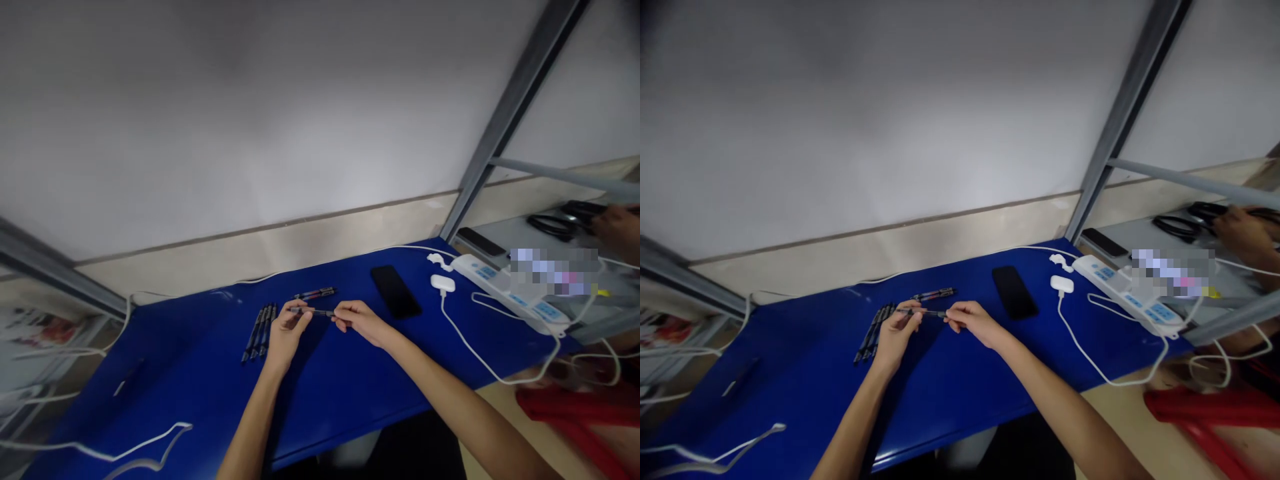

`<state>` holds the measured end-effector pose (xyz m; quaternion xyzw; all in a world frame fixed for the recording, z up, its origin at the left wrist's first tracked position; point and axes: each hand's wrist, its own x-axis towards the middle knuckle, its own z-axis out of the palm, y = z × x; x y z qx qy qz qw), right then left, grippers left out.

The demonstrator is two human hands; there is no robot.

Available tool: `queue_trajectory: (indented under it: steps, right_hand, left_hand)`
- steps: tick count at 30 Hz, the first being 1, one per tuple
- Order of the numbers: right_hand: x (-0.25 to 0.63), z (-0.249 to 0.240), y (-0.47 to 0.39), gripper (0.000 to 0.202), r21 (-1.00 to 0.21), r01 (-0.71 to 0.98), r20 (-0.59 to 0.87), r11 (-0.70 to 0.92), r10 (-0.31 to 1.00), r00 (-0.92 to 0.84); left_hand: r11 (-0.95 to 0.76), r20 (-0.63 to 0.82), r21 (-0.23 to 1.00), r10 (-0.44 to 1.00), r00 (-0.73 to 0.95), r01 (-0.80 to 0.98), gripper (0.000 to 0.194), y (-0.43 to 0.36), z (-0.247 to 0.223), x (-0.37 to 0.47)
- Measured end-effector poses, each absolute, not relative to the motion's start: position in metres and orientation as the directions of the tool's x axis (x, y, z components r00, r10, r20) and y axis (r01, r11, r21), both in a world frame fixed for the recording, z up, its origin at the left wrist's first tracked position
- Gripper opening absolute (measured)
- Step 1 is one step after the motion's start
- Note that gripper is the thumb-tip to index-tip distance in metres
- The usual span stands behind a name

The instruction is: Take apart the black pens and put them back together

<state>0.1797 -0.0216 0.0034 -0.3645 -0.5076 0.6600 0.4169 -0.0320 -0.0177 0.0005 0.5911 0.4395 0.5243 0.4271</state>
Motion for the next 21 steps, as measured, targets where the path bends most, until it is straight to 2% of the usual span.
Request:
queue_trajectory:
  steps: [2, 4, 8, 10, 13, 17, 21]
  right_hand:
    - [0.177, 0.007, -0.027, 0.03, -0.975, -0.14, -0.079, -0.174, 0.855, -0.512]
    - [0.174, 0.009, -0.032, 0.03, -0.974, -0.116, -0.09, -0.193, 0.806, -0.585]
    - [0.167, 0.008, -0.039, 0.035, -0.963, -0.159, -0.078, -0.216, 0.792, -0.605]
    - [0.165, 0.007, -0.04, 0.04, -0.926, -0.25, -0.091, -0.281, 0.813, -0.575]
    - [0.168, 0.005, -0.037, 0.035, -0.846, -0.381, -0.091, -0.372, 0.806, -0.585]
    - [0.18, 0.005, -0.027, 0.029, -0.768, -0.562, 0.011, -0.306, 0.872, -0.489]
    - [0.196, 0.009, -0.018, 0.029, -0.634, -0.713, 0.028, -0.3, 0.912, -0.409]
  left_hand:
    - [-0.24, 0.237, 0.97, 0.969, 0.072, 0.043, 0.031, -0.018, 0.001, -0.033]
    - [-0.258, 0.246, 0.962, 0.961, 0.127, 0.089, 0.036, -0.019, 0.003, -0.031]
    - [-0.342, 0.287, 0.917, 0.924, 0.255, 0.207, 0.042, -0.026, 0.002, -0.02]
    - [-0.378, 0.302, 0.901, 0.899, 0.317, 0.214, 0.04, -0.029, -0.001, -0.014]
    - [-0.363, 0.304, 0.92, 0.899, 0.314, 0.149, 0.039, -0.031, -0.008, -0.009]
    - [-0.228, 0.208, 0.973, 0.944, 0.256, 0.049, 0.052, -0.03, -0.011, -0.01]
    - [-0.211, 0.213, 0.977, 0.962, 0.168, -0.029, 0.051, -0.032, -0.006, -0.011]
